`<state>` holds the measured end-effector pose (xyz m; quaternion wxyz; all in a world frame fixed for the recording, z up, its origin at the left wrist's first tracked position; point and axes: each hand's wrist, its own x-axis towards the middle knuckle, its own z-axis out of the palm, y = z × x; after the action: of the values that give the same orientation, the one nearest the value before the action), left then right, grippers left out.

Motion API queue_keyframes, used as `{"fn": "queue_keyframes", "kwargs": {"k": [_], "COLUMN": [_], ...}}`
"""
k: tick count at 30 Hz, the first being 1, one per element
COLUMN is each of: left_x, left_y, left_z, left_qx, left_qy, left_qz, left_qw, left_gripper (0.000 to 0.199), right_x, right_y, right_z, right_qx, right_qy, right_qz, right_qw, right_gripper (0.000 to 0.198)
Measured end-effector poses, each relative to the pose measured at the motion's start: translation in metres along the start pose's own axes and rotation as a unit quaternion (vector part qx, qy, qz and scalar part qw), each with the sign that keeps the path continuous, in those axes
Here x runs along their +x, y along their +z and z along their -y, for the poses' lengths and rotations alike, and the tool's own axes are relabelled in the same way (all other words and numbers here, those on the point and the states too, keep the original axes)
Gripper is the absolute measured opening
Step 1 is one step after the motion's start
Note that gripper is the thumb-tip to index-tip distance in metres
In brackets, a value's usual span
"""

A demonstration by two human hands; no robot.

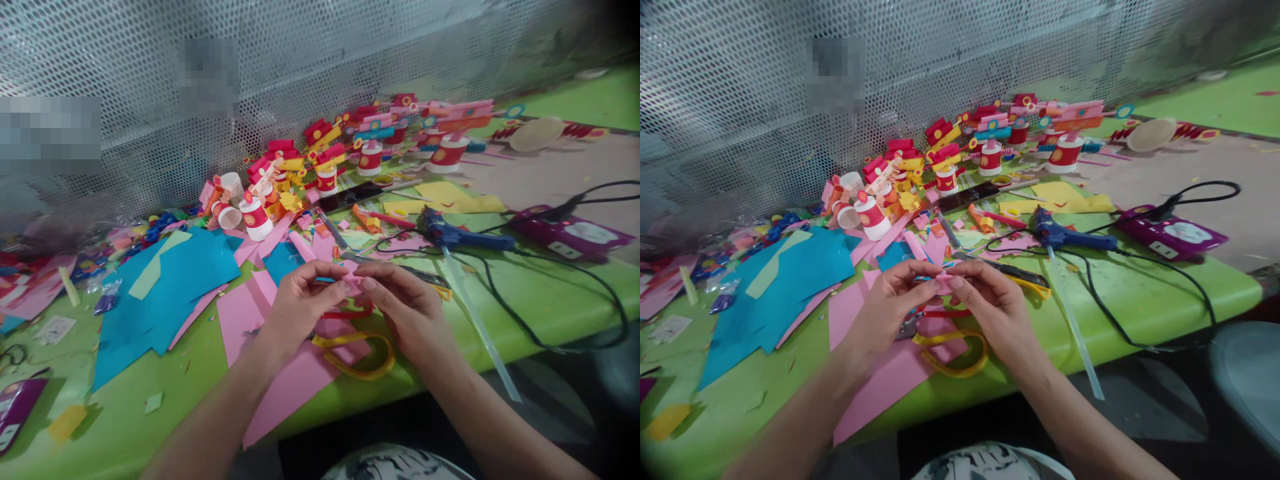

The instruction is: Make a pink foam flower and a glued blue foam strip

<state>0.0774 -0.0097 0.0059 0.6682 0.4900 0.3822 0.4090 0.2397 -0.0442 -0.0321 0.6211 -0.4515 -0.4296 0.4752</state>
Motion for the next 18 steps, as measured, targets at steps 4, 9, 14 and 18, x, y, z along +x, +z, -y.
{"fn": "queue_keyframes", "kwargs": {"k": [4, 9, 14, 18], "left_x": [0.0001, 0.0011, 0.0034, 0.004], "left_y": [-0.0009, -0.0019, -0.0013, -0.0019], "left_z": [0.0027, 0.0038, 0.0033, 0.0039], "left_qx": [-0.023, -0.105, -0.213, -0.247], "left_qy": [-0.002, -0.037, -0.105, -0.161], "left_qz": [-0.002, 0.017, 0.021, 0.032], "left_qw": [1.0, 0.994, 0.971, 0.955], "left_gripper": [0.023, 0.019, 0.011, 0.011], "right_x": [0.0002, 0.0009, 0.001, 0.0018], "right_y": [0.0008, 0.004, 0.0034, 0.0022], "right_z": [-0.0005, 0.0006, 0.0026, 0.0015], "right_qx": [0.008, 0.034, 0.063, 0.066], "right_qy": [-0.015, 0.01, 0.048, 0.048], "right_qz": [0.035, 0.041, 0.034, 0.031], "right_qw": [0.999, 0.999, 0.996, 0.996], "right_gripper": [0.024, 0.024, 0.024, 0.024]}}
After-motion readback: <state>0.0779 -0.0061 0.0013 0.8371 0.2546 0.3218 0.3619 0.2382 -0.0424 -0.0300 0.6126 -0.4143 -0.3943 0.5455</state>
